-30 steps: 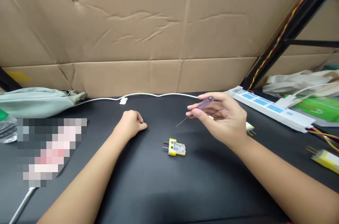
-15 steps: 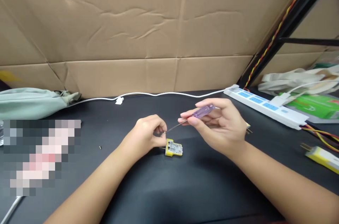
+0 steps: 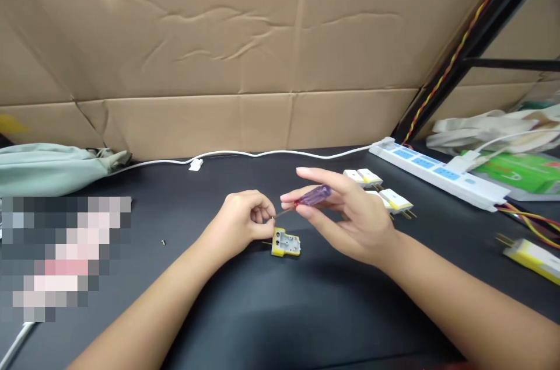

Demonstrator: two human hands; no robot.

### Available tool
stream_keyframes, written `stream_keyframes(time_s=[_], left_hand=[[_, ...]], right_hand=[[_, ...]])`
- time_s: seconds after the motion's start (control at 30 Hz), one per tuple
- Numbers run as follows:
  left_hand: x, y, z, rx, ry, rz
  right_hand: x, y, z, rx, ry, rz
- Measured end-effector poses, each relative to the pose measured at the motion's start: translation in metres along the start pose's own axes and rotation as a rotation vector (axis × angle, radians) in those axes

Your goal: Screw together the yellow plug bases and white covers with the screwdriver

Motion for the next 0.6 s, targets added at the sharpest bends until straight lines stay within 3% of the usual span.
stream_keyframes(time_s=[0.13, 0.27, 0.4, 0.6], left_hand=[[-0.020, -0.007, 0.004, -0.051, 0.034, -0.096], [-0.033, -0.013, 0.012, -0.128, -0.012, -0.133], [-0.038, -0.015, 0.017, -0.173, -0.059, -0.137], [-0.039, -0.014, 0.016, -0.226, -0.070, -0.173]], right_hand=[[0.019, -0.002, 0.010, 0.051, -0.062, 0.084], [0.030, -0.006, 0.026, -0.017, -0.029, 0.095], [0.033, -0.008, 0.036, -0.069, 0.068, 0.068], [0.032, -0.008, 0.036, -0.013, 0.141, 0.018]])
Point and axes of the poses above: each hand's wrist, its own y-axis away from the middle knuckle, its own z-axis out of the palm, x = y × z, the point moved 7 cm from there along -y, towards the middle knuckle, and after that the axes turned 3 degrees about -z, right-handed, at the moved point
